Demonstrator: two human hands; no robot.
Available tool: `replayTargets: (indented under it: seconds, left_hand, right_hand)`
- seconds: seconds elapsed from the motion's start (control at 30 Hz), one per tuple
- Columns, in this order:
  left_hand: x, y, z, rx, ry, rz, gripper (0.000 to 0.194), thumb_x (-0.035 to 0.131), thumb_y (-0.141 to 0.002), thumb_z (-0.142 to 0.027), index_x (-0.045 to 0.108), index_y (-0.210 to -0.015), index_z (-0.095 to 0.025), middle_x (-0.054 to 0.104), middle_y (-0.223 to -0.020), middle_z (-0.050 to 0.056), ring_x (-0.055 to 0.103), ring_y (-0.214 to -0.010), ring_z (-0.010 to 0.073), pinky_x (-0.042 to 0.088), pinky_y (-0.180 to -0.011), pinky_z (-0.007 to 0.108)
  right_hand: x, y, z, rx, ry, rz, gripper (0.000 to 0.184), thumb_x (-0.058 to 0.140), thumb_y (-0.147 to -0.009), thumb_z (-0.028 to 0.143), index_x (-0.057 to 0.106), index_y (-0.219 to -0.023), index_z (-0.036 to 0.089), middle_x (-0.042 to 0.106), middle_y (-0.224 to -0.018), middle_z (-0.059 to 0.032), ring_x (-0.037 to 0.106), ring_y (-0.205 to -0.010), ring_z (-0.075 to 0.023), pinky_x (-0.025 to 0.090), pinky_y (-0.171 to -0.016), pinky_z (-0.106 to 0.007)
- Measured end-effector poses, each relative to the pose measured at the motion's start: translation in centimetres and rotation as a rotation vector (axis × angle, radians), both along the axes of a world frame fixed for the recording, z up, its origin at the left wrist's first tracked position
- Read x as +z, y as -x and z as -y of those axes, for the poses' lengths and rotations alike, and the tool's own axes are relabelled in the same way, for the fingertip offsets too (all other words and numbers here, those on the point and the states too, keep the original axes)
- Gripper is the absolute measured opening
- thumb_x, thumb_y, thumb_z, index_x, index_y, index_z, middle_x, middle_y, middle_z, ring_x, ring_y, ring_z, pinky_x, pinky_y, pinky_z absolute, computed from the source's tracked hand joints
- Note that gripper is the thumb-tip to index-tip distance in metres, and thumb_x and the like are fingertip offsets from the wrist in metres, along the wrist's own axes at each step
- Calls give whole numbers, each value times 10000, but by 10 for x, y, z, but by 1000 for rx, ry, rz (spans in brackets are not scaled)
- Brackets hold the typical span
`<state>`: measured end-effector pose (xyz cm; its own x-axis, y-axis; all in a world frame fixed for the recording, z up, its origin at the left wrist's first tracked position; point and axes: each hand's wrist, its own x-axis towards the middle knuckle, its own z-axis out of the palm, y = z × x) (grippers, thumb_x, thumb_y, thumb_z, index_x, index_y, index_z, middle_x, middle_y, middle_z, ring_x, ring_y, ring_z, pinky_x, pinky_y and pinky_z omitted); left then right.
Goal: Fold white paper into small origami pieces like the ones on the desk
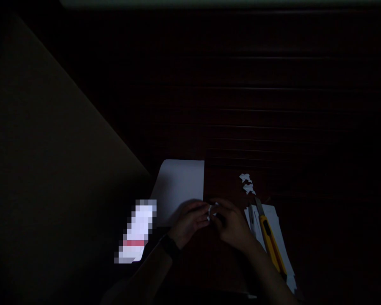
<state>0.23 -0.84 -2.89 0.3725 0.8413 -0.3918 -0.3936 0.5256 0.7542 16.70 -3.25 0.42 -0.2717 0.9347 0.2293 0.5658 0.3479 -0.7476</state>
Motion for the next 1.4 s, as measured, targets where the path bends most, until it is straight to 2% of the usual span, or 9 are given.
replayTargets:
  seconds: [0.17,0.37,0.6,0.73,0.87,0.97,1.13,1.27,1.4]
  left_hand:
    - [2,0,0,-11,-11,-16,304,673,-716,-322,593,-956,-154,627,-972,118,616,-852,218,475,-772,386]
    - [13,-3,3,15,-38,-26,282,691,-696,-308,600,-918,-160,626,-988,110,607,-876,221,479,-748,359]
    - [19,-6,5,80,-71,-40,282,706,-680,-300,601,-907,-170,631,-958,89,608,-864,200,478,-727,318]
    - [18,-7,4,118,-70,-79,288,703,-686,-298,592,-918,-168,631,-960,90,608,-858,195,481,-688,289]
    - [16,-6,3,147,-87,-72,290,699,-691,-302,590,-920,-162,634,-949,91,608,-884,212,494,-711,312]
    - [16,-5,3,143,-89,-40,291,699,-692,-304,591,-920,-159,635,-949,90,611,-889,216,498,-752,344]
    - [19,-5,4,134,-101,-45,309,703,-684,-320,598,-928,-163,633,-947,89,610,-892,216,499,-766,362]
    - [22,-8,4,93,-105,-88,330,705,-677,-330,606,-943,-161,633,-948,94,616,-844,202,502,-730,340]
    - [24,-11,5,105,-124,-133,316,707,-670,-324,621,-922,-153,644,-912,87,617,-817,187,493,-715,301]
  right_hand:
    - [2,1,0,-5,-29,8,217,518,-767,76,627,-889,217,547,-1192,-61,526,-1081,-218,421,-927,-400]
    - [4,4,1,-48,-99,64,214,520,-757,95,613,-909,214,545,-1188,-73,509,-1091,-234,412,-932,-415]
    - [-2,10,3,-120,-174,114,249,512,-765,125,581,-987,212,537,-1189,-98,496,-1099,-267,407,-934,-461]
    - [-3,8,1,-132,-140,101,196,534,-784,161,590,-963,218,479,-1268,-91,447,-1170,-265,389,-962,-451]
    - [0,4,-2,-70,-74,36,186,553,-806,196,603,-981,237,436,-1317,-68,437,-1190,-243,397,-967,-413]
    - [2,2,-4,-46,-47,-29,151,530,-835,209,627,-947,240,473,-1278,-60,468,-1164,-229,417,-948,-390]
    - [0,1,-4,-134,-72,-25,158,483,-864,210,640,-875,222,561,-1148,-72,548,-1050,-219,450,-893,-375]
    - [-5,1,-4,-151,-128,30,121,508,-833,188,624,-855,215,589,-1083,-76,580,-979,-219,474,-858,-372]
    - [-6,0,-4,-156,-161,76,142,507,-822,187,605,-921,214,595,-1063,-86,588,-954,-230,497,-821,-382]
